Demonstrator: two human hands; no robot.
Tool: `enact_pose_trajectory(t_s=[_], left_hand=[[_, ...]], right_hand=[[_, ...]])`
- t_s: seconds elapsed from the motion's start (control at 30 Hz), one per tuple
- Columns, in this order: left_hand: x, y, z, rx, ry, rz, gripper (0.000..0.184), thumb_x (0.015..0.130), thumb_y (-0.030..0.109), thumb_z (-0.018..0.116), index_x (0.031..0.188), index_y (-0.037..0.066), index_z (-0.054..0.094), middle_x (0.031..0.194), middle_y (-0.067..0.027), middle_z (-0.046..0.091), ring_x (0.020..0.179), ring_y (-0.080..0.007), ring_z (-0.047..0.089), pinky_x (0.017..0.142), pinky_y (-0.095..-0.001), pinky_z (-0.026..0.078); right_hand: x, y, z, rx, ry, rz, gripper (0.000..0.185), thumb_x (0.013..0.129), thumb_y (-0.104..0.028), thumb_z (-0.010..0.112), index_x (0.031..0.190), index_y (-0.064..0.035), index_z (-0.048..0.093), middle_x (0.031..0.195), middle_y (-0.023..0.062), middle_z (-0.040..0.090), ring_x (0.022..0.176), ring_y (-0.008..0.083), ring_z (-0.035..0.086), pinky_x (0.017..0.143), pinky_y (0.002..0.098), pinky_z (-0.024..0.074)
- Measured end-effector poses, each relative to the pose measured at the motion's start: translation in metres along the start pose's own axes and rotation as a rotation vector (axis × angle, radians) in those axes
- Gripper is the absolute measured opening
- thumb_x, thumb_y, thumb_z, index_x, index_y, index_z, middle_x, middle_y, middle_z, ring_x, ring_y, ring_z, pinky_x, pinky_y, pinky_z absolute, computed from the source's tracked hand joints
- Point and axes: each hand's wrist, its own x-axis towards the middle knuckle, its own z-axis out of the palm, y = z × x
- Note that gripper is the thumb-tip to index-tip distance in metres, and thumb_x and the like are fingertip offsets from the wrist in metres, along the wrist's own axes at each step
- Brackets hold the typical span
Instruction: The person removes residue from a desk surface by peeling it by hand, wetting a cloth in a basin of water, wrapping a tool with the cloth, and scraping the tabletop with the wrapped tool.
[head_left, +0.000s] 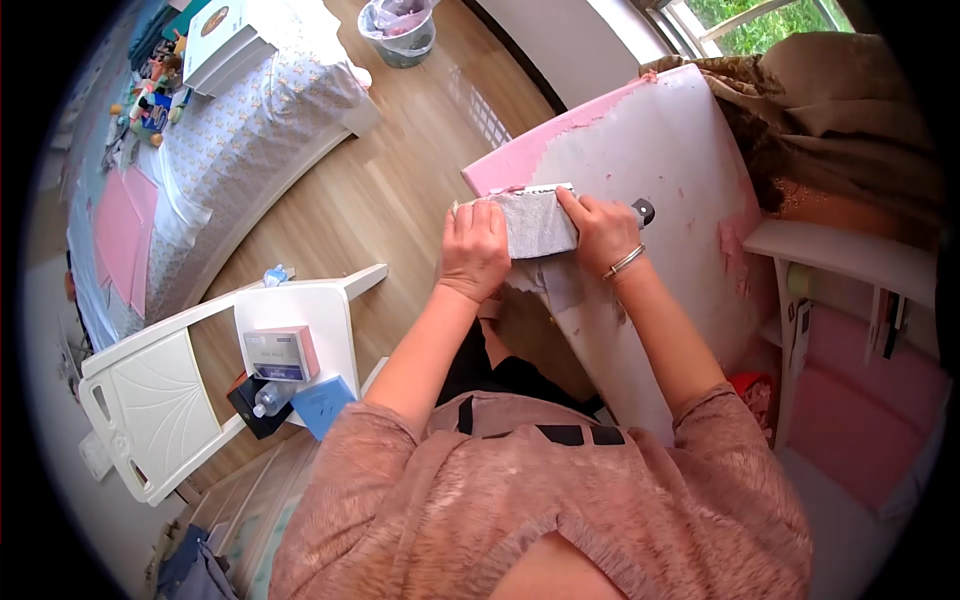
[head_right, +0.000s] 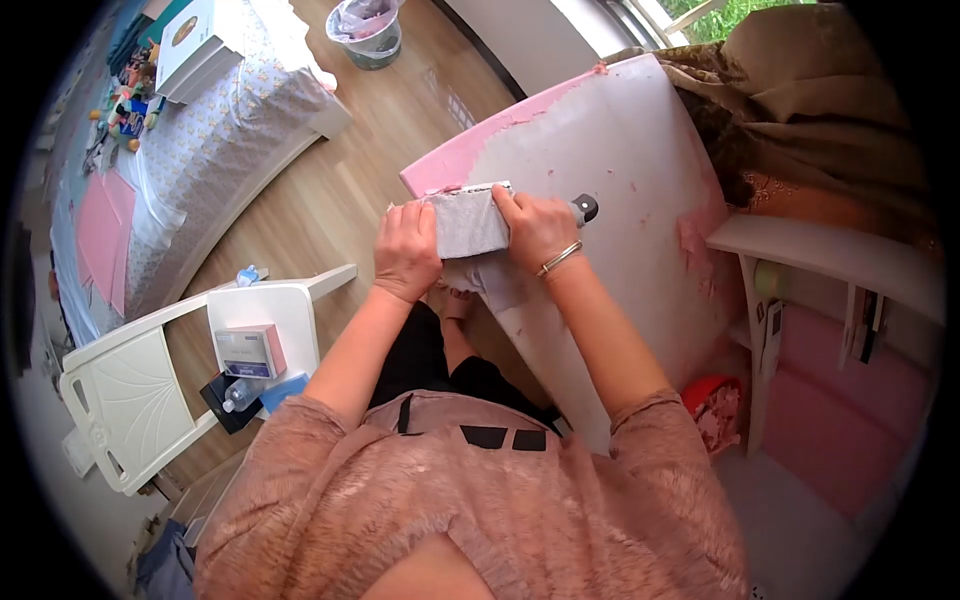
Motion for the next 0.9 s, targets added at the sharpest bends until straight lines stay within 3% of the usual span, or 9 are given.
enact_pose_trajectory(t_s=[0.17, 0.37, 0.47, 0.57, 0.67, 0.73, 0.9], left_hand=[[-0.015, 0.005, -0.006, -0.021, 0.014, 0.054, 0.025, 0.072, 0.009, 0.048, 0.091, -0.004, 0.058, 0.081, -0.0115, 0.052, 0.075, -0.025, 0.05, 0.077, -0.0379, 0.044], [0.006, -0.008, -0.001, -0.048, -0.008, 0.006, 0.025, 0.07, 0.007, 0.049, 0.092, -0.003, 0.056, 0.083, -0.011, 0.053, 0.075, -0.0269, 0.051, 0.068, -0.0345, 0.043], [0.003, -0.009, -0.002, -0.051, -0.007, 0.033, 0.026, 0.071, 0.007, 0.049, 0.093, -0.003, 0.056, 0.086, -0.0116, 0.054, 0.079, -0.0271, 0.052, 0.072, -0.035, 0.044], [-0.021, 0.002, -0.006, 0.028, 0.008, 0.086, 0.027, 0.073, 0.009, 0.047, 0.094, -0.006, 0.057, 0.086, -0.0135, 0.053, 0.076, -0.0265, 0.049, 0.083, -0.0375, 0.043], [-0.017, 0.001, -0.003, 0.009, 0.067, 0.071, 0.024, 0.073, 0.009, 0.047, 0.091, -0.004, 0.057, 0.084, -0.0129, 0.052, 0.075, -0.0262, 0.049, 0.081, -0.0374, 0.044], [0.0, -0.005, -0.005, -0.014, -0.067, -0.049, 0.024, 0.072, 0.005, 0.049, 0.093, -0.004, 0.058, 0.087, -0.0129, 0.055, 0.081, -0.028, 0.053, 0.078, -0.0359, 0.045], [-0.011, 0.004, -0.009, -0.009, -0.049, -0.036, 0.023, 0.072, 0.005, 0.049, 0.092, -0.003, 0.058, 0.084, -0.0126, 0.054, 0.077, -0.0278, 0.053, 0.078, -0.0364, 0.045]], right_hand=[[-0.023, -0.012, -0.009, -0.017, -0.039, 0.024, 0.037, 0.07, -0.01, 0.051, 0.106, -0.0103, 0.059, 0.069, 0.0052, 0.058, 0.059, 0.0228, 0.059, 0.054, 0.0359, 0.0434], [0.005, -0.002, 0.002, 0.011, -0.002, 0.034, 0.042, 0.069, -0.008, 0.051, 0.11, -0.0122, 0.058, 0.068, 0.0045, 0.055, 0.058, 0.023, 0.057, 0.054, 0.0343, 0.0416], [-0.006, -0.01, 0.0, -0.025, 0.009, 0.038, 0.039, 0.07, -0.009, 0.051, 0.108, -0.0109, 0.058, 0.067, 0.0048, 0.056, 0.057, 0.0228, 0.057, 0.054, 0.0349, 0.0424], [-0.019, -0.014, -0.001, -0.008, 0.017, 0.034, 0.035, 0.07, -0.01, 0.051, 0.105, -0.0096, 0.059, 0.065, 0.0052, 0.056, 0.057, 0.0225, 0.058, 0.054, 0.0351, 0.0438], [-0.014, -0.013, -0.003, -0.03, 0.016, 0.01, 0.035, 0.07, -0.01, 0.051, 0.103, -0.01, 0.06, 0.065, 0.0049, 0.056, 0.055, 0.0223, 0.057, 0.053, 0.035, 0.0426], [0.006, -0.006, 0.0, -0.02, 0.033, -0.01, 0.035, 0.07, -0.01, 0.051, 0.104, -0.0104, 0.06, 0.065, 0.0047, 0.056, 0.055, 0.0223, 0.057, 0.053, 0.0348, 0.0423], [-0.007, -0.006, -0.002, -0.031, 0.01, -0.052, 0.035, 0.072, -0.011, 0.05, 0.106, -0.012, 0.058, 0.065, 0.0037, 0.055, 0.056, 0.0215, 0.057, 0.054, 0.0337, 0.0418]])
